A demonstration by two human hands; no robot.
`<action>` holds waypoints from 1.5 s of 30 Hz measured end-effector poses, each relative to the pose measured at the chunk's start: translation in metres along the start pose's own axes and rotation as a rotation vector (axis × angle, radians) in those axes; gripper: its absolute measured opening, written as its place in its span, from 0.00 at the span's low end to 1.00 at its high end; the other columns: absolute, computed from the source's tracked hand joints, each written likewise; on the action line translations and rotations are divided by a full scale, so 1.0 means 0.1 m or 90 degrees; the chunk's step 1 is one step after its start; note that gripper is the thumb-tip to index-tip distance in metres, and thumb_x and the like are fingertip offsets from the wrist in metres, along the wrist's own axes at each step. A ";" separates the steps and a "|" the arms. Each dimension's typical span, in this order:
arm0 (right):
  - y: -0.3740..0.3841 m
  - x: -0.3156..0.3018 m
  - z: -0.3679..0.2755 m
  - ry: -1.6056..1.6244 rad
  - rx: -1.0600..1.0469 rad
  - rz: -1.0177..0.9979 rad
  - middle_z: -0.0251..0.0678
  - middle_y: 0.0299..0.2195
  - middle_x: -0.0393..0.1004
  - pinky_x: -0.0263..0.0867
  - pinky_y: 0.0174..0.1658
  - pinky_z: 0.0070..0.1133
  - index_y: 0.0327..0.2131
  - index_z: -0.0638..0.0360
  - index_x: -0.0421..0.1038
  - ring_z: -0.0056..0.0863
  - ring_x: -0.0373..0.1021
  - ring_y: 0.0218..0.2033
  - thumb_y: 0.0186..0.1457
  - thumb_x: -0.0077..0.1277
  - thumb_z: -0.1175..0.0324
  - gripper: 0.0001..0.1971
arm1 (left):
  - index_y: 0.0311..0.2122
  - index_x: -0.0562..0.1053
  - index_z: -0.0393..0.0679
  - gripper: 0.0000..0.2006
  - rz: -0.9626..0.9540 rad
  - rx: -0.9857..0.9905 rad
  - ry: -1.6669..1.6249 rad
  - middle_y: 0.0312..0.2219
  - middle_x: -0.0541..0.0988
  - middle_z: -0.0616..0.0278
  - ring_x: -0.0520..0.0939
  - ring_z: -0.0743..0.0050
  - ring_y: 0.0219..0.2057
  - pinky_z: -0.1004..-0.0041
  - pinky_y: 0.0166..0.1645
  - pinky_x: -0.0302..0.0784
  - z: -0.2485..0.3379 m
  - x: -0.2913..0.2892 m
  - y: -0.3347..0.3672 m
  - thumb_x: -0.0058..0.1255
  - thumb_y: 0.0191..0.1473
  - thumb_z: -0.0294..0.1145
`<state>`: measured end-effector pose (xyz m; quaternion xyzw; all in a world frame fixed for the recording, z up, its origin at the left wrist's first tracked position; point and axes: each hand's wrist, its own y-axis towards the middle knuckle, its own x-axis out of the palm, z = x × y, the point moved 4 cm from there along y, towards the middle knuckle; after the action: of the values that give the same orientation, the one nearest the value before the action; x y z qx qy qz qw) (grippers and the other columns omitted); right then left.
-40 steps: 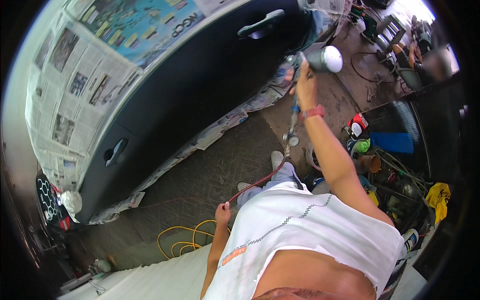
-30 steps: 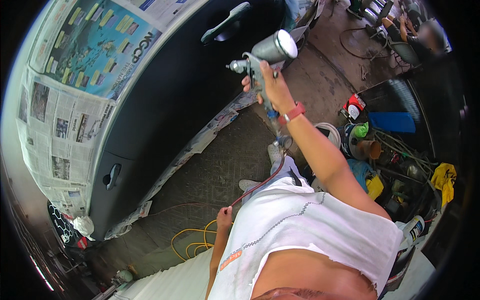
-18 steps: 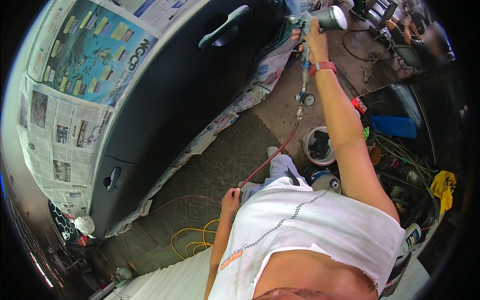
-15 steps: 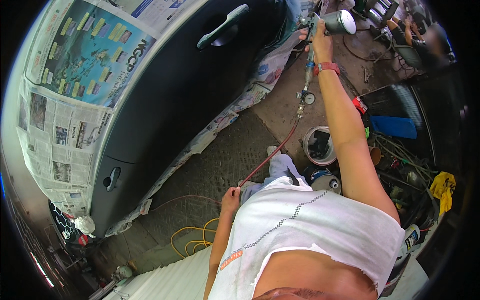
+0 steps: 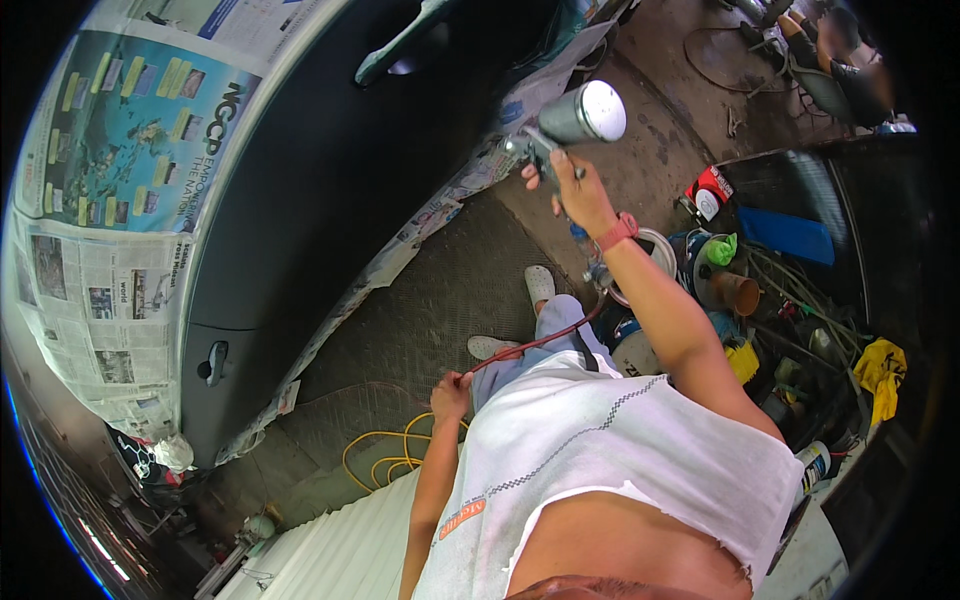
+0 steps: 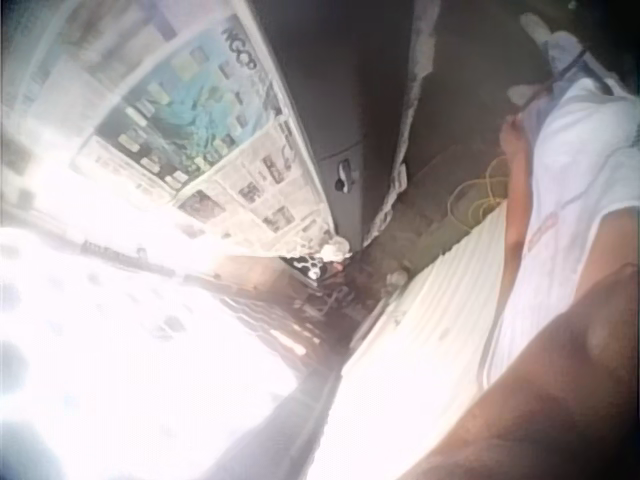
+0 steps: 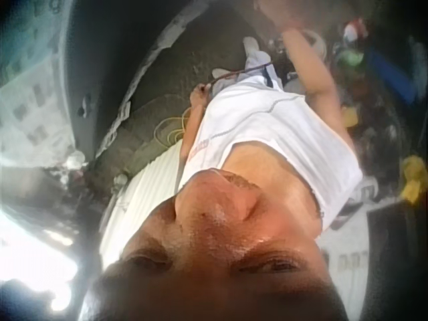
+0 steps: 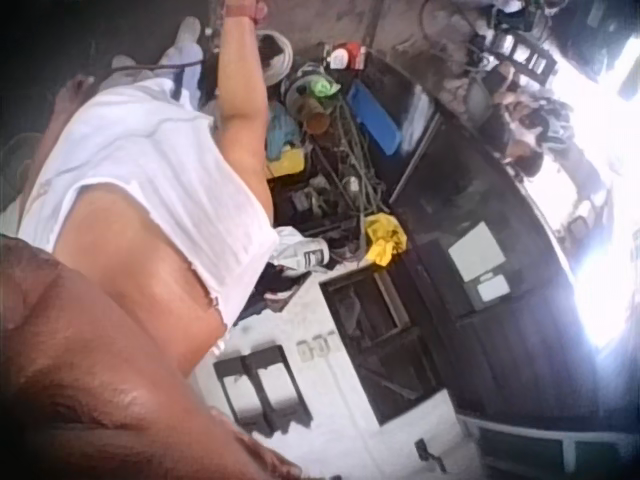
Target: The person uses a spray gun to apply a coat of paint to the side of a car. The vehicle is partially covered with newspaper and plastic sheeting to protect areas not being painted. The person moves along the side of the car, maintaining a consistent distance and speed to ensure even coverage.
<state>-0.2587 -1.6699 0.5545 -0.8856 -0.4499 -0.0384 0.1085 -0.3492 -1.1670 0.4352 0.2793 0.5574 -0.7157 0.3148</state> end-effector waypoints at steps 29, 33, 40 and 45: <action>0.70 -0.05 1.48 0.098 0.227 0.080 0.36 0.39 0.84 0.65 0.25 0.21 0.51 0.58 0.74 0.24 0.79 0.35 0.72 0.32 0.38 0.33 | 0.47 0.79 0.43 0.15 -0.166 -0.194 0.020 0.43 0.84 0.50 0.84 0.48 0.47 0.56 0.53 0.77 -0.64 -0.13 -0.21 0.55 0.65 0.44; 0.84 0.06 2.15 0.194 0.309 0.155 0.40 0.34 0.83 0.65 0.21 0.24 0.49 0.60 0.72 0.29 0.81 0.31 0.71 0.32 0.36 0.34 | 0.45 0.78 0.41 0.13 -0.125 -0.242 -0.090 0.41 0.84 0.51 0.84 0.50 0.45 0.58 0.51 0.77 -1.35 -0.05 -0.75 0.57 0.65 0.40; 0.70 0.56 3.13 -0.043 0.323 0.266 0.39 0.33 0.83 0.71 0.19 0.23 0.47 0.68 0.75 0.28 0.80 0.28 0.70 0.42 0.42 0.32 | 0.41 0.77 0.41 0.11 -0.023 -0.325 -0.086 0.36 0.83 0.52 0.82 0.48 0.41 0.54 0.49 0.76 -1.56 0.25 -1.17 0.57 0.63 0.38; 0.01 1.37 3.29 -0.108 0.307 0.127 0.35 0.25 0.80 0.65 0.17 0.20 0.36 0.66 0.77 0.22 0.75 0.24 0.70 0.45 0.45 0.29 | 0.40 0.76 0.42 0.10 0.024 -0.300 0.007 0.35 0.81 0.52 0.80 0.44 0.43 0.50 0.49 0.75 -1.79 0.36 -1.37 0.59 0.61 0.38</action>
<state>-0.1867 -1.4879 0.2564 -0.8743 -0.3638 0.1551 0.2814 -0.4677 -0.9734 0.4533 0.2122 0.7054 -0.5581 0.3821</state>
